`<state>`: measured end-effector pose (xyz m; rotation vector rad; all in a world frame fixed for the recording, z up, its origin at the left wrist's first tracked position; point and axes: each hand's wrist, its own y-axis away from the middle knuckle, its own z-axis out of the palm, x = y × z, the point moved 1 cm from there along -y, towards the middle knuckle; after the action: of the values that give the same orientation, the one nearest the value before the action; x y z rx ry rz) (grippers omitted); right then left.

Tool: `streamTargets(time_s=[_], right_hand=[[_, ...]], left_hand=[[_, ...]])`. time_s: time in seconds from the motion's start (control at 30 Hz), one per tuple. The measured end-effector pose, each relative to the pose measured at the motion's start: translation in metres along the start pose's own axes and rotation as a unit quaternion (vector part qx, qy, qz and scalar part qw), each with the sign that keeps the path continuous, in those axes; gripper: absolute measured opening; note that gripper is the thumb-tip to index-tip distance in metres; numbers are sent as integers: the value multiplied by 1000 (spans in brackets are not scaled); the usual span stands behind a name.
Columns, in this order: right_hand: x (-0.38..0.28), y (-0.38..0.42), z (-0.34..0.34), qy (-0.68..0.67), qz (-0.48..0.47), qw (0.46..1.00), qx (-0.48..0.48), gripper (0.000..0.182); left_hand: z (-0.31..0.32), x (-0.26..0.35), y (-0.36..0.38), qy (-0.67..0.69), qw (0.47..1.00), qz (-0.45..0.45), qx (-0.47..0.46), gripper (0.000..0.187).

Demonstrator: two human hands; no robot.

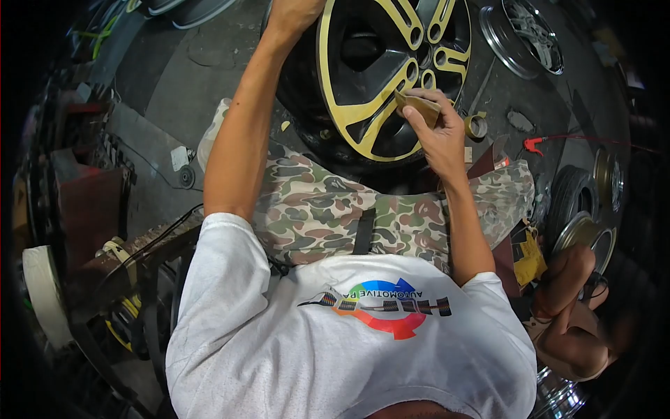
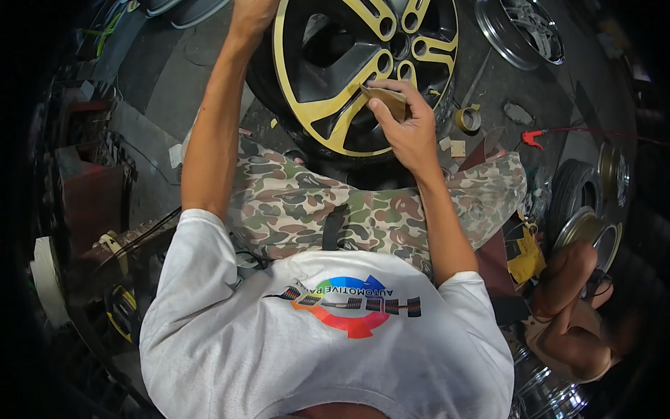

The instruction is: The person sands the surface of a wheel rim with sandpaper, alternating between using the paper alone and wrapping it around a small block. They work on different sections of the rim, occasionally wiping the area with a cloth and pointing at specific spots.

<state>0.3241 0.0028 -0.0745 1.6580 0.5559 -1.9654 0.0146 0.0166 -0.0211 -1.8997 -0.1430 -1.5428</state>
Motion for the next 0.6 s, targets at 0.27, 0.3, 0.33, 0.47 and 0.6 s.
streamTargets(time_s=[0.27, 0.3, 0.33, 0.47, 0.6], right_hand=[[1, -34, 3, 435, -429, 791, -23, 37], [1, -34, 3, 469, -448, 761, -27, 37], [2, -36, 3, 468, -447, 762, -29, 37], [5, -35, 0, 455, -452, 766, -49, 36], [2, -19, 18, 420, -469, 771, -99, 34]], left_hand=[[0, 1, 1, -7, 1000, 3, 0, 38], [-1, 1, 1, -20, 1000, 4, 3, 38], [-1, 1, 1, -34, 999, 5, 7, 39], [-1, -8, -2, 30, 1000, -2, -3, 39], [-3, -5, -2, 7, 1000, -4, -3, 38]])
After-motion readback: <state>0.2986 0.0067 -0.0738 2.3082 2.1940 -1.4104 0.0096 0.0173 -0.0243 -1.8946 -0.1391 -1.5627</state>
